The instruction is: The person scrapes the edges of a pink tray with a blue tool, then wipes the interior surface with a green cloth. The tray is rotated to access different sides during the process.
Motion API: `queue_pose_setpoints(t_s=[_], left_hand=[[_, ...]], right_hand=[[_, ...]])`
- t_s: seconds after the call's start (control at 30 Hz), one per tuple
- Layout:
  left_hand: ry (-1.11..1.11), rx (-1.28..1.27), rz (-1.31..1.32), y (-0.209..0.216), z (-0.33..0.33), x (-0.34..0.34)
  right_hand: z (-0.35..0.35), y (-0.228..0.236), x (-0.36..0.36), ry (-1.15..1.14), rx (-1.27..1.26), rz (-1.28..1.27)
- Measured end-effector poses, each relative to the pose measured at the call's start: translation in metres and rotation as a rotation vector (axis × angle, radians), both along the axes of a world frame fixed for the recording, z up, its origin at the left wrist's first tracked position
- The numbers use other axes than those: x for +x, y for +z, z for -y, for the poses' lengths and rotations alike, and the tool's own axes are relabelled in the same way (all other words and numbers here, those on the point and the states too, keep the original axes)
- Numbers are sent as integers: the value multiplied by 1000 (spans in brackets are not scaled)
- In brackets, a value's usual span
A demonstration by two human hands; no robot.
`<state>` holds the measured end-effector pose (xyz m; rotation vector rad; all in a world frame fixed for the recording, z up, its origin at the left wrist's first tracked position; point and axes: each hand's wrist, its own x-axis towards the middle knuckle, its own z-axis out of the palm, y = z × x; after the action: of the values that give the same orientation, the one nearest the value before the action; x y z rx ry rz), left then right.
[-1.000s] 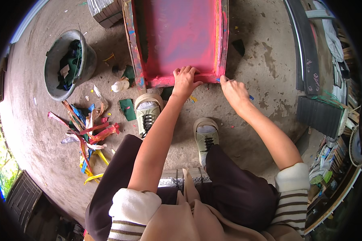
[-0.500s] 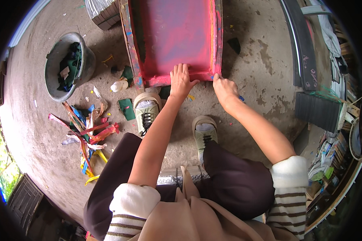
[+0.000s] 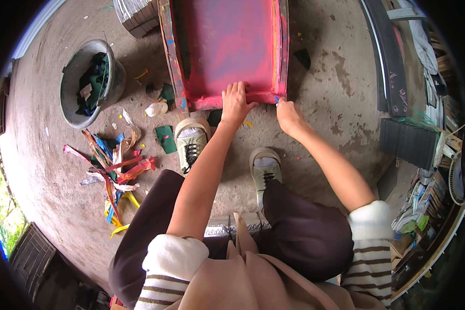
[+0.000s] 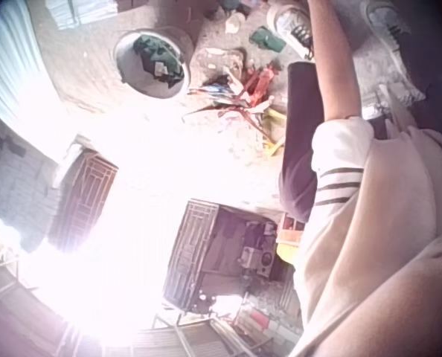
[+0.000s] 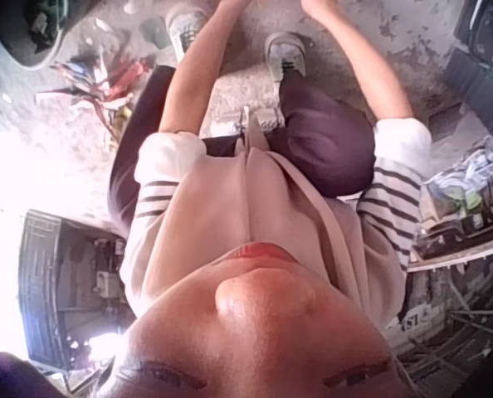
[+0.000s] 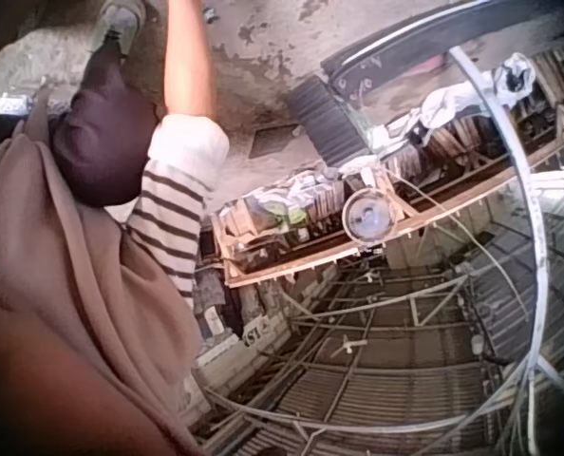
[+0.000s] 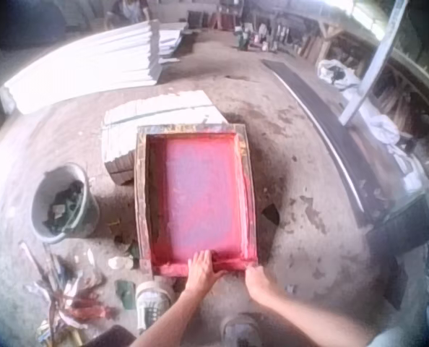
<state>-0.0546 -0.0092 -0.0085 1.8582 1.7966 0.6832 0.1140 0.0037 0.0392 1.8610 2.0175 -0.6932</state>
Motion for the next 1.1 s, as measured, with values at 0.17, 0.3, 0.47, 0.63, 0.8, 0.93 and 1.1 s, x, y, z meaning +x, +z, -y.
queue_pose_setpoints(t_s=[0.17, 0.3, 0.47, 0.63, 0.8, 0.93, 1.1], left_hand=[[-28, -65, -34, 2, -1, -6], [-119, -23, 33, 5, -9, -3], [-280, 10, 209, 9, -29, 22], [-185, -266, 307, 15, -41, 20], [-143, -230, 269, 16, -34, 28], [-193, 35, 134, 9, -27, 30], [-360, 256, -24, 3, -16, 26]], right_hand=[[-3, 4, 16, -920, -694, -755], [25, 18, 25, -1059, -644, -1119], [39, 2, 57, -1107, -439, -1017], [31, -8, 70, -1093, -366, -1017], [23, -18, 77, -1098, -326, -1071], [24, -24, 78, -1081, -322, -1107], [29, -28, 83, -1104, -309, -1093]])
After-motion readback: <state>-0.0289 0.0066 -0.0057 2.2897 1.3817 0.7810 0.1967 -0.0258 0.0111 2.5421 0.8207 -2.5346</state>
